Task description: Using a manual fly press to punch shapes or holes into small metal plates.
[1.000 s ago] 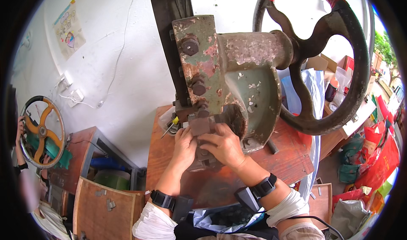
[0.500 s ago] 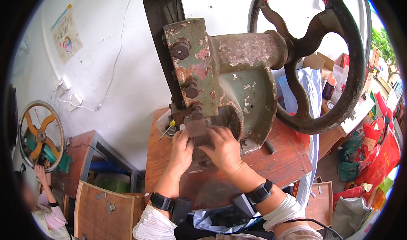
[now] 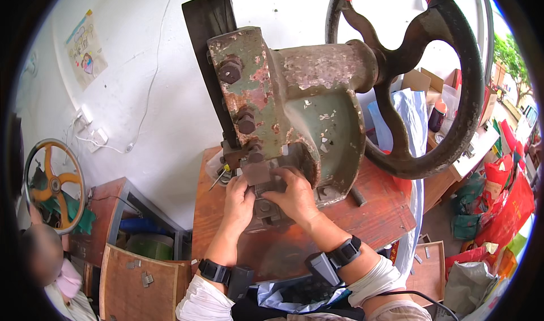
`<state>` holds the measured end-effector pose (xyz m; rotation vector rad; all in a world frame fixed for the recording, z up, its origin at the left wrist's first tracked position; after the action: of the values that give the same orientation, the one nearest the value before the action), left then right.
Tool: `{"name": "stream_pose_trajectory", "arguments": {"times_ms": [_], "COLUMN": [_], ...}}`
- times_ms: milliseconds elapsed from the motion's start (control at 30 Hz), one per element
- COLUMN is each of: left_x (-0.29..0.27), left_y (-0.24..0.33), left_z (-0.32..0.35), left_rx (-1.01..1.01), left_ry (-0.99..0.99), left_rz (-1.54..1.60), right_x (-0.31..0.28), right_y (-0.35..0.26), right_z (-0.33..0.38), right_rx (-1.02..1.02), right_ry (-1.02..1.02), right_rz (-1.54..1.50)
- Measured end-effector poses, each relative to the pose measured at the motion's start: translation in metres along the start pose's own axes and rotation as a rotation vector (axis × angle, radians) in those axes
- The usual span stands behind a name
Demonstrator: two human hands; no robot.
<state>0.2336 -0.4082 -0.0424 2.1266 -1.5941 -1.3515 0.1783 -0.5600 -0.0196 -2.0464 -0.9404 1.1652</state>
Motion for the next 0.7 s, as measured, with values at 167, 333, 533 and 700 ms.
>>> {"name": "stream_pose_trajectory", "arguments": {"times_ms": [167,333,533,700], "left_x": [-0.003,-0.002,-0.002,-0.003], "left_y": [0.002,0.002,-0.001,0.007], "left_z": [0.002,0.002,0.001,0.002], "left_rx": [-0.018,0.036,0.004,-0.182], "left_ry": [0.009,-0.009,-0.064,-0.176], "left_rz": [0.020,-0.013,0.022,-0.180], "right_x": [-0.003,-0.007,-0.004,-0.009], "right_y": [0.009,-0.005,0.003,0.006], "right_z": [0.007,0.011,0.006,0.012], "right_rx": [-0.280,-0.301,-0.386,-0.196], "right_ry": [0.016,0.037,0.031,0.032], "right_rz": [0.133,0.236,0.253,0.065]}}
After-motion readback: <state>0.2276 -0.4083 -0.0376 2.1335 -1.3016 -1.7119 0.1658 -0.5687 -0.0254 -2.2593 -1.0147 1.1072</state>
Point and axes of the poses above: each hand's wrist, its own z-axis away from the middle knuckle, its own x-axis out of the palm, y = z × x, the point moved 2 cm from there along -z, towards the middle knuckle, and after that the axes turned 6 degrees about -y, right-handed, at the moved point
